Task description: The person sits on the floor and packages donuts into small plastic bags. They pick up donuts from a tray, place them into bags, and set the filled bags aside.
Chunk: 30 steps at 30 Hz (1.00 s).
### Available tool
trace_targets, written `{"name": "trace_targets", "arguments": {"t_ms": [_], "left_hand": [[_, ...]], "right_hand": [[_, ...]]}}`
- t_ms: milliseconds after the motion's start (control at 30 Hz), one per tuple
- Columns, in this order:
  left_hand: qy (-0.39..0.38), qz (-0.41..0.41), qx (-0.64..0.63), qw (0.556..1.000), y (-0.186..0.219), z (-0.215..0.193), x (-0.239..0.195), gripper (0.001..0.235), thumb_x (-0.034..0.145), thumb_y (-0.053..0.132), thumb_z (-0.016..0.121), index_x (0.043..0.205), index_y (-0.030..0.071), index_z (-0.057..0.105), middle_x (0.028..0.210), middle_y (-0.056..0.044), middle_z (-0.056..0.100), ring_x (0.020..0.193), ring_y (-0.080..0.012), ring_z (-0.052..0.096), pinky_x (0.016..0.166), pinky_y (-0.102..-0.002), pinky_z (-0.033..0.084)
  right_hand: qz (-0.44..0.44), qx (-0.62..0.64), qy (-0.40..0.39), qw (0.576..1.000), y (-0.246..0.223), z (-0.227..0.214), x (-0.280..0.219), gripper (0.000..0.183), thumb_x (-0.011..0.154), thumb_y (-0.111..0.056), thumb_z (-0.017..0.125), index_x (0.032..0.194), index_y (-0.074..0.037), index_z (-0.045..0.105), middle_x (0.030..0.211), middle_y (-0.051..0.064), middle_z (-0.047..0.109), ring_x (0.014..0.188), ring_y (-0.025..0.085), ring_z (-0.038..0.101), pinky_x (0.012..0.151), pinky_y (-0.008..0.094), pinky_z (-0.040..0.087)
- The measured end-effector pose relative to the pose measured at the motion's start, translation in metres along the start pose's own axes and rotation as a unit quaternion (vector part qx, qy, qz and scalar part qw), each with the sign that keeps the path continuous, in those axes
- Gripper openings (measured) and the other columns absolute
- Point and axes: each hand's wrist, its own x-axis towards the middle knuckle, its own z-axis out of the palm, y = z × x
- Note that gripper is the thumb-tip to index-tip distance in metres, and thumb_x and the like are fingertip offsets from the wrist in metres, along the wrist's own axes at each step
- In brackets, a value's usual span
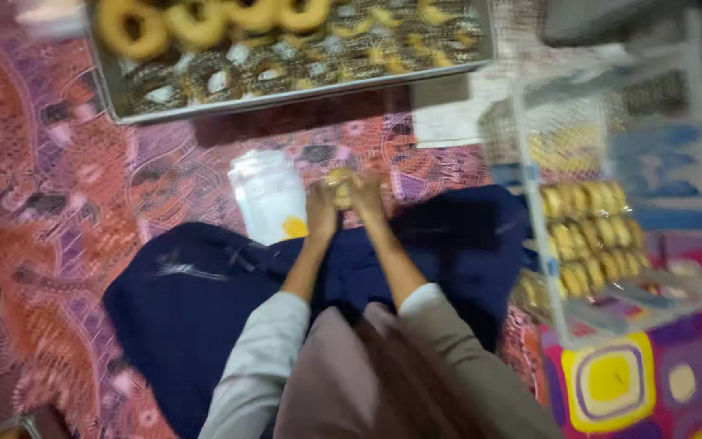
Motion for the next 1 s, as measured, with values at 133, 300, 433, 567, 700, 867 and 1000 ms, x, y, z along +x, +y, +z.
{"name": "trace_targets", "arguments": {"t_ms": [133, 300, 433, 567, 700, 867, 1000], "left_hand": [[0.015, -0.015, -0.126, 0.992, 0.049, -0.042, -0.013, 0.043, 0.105, 0.032, 0.053, 0.122, -0.008, 0.059, 0.115, -0.03, 0.063, 0.108, -0.044, 0.061, 0.096, -0.049, 0.046], [0.049, 0.203, -0.067, 0.976, 0.121, -0.046, -0.028, 0.03, 0.114, 0.02, 0.049, 0.129, -0.006, 0.057, 0.128, -0.027, 0.062, 0.118, -0.0448, 0.059, 0.106, -0.05, 0.048], [-0.027, 0.0, -0.009, 1.0, 0.096, -0.071, -0.003, 0.019, 0.096, 0.019, 0.065, 0.106, 0.003, 0.066, 0.106, -0.02, 0.069, 0.101, -0.0421, 0.066, 0.089, -0.05, 0.051], [0.072, -0.047, 0.155, 0.984, 0.013, -0.113, 0.003, 0.024, 0.083, 0.01, 0.066, 0.105, 0.003, 0.06, 0.104, -0.02, 0.061, 0.093, -0.0458, 0.063, 0.077, -0.054, 0.051], [0.001, -0.134, 0.209, 0.969, -0.031, -0.105, -0.008, 0.027, 0.076, 0.007, 0.068, 0.101, 0.005, 0.06, 0.108, -0.017, 0.061, 0.089, -0.0429, 0.066, 0.073, -0.053, 0.053], [-0.021, -0.109, 0.234, 0.966, -0.021, -0.101, -0.008, 0.029, 0.074, 0.006, 0.068, 0.102, 0.007, 0.061, 0.11, -0.017, 0.063, 0.084, -0.0416, 0.068, 0.072, -0.052, 0.055], [0.025, -0.02, 0.202, 0.979, 0.018, -0.117, -0.004, 0.036, 0.084, 0.001, 0.062, 0.12, 0.003, 0.058, 0.112, -0.02, 0.064, 0.083, -0.0429, 0.068, 0.071, -0.053, 0.054]], "right_hand": [[-0.02, 0.255, -0.196, 0.947, -0.035, -0.039, -0.026, 0.044, 0.096, -0.022, 0.068, 0.131, 0.001, 0.055, 0.115, 0.012, 0.067, 0.105, 0.022, 0.067, 0.088, 0.036, 0.056], [0.01, 0.363, -0.318, 0.876, -0.085, -0.16, -0.056, 0.06, 0.086, -0.012, 0.07, 0.141, -0.001, 0.049, 0.122, 0.011, 0.067, 0.107, 0.023, 0.07, 0.092, 0.04, 0.06], [0.013, 0.314, -0.116, 0.942, -0.1, -0.296, -0.046, 0.068, 0.075, -0.011, 0.073, 0.139, -0.005, 0.053, 0.123, 0.009, 0.067, 0.107, 0.023, 0.071, 0.096, 0.039, 0.061], [-0.112, 0.169, 0.174, 0.964, -0.058, -0.392, -0.01, 0.072, 0.094, -0.016, 0.08, 0.149, -0.003, 0.037, 0.137, 0.015, 0.059, 0.116, 0.027, 0.068, 0.097, 0.04, 0.062], [-0.238, -0.322, 0.28, 0.872, 0.022, -0.382, 0.035, 0.076, 0.1, -0.02, 0.081, 0.154, 0.008, 0.036, 0.148, 0.034, 0.051, 0.132, 0.05, 0.053, 0.113, 0.05, 0.042], [-0.117, -0.409, 0.113, 0.898, 0.028, -0.395, 0.039, 0.035, 0.114, -0.025, 0.06, 0.13, 0.006, 0.06, 0.129, 0.031, 0.061, 0.12, 0.046, 0.058, 0.103, 0.051, 0.044], [-0.15, -0.198, 0.169, 0.954, -0.055, -0.353, 0.0, 0.035, 0.114, -0.029, 0.061, 0.13, 0.001, 0.069, 0.115, 0.019, 0.067, 0.099, 0.029, 0.062, 0.086, 0.038, 0.049]]}}
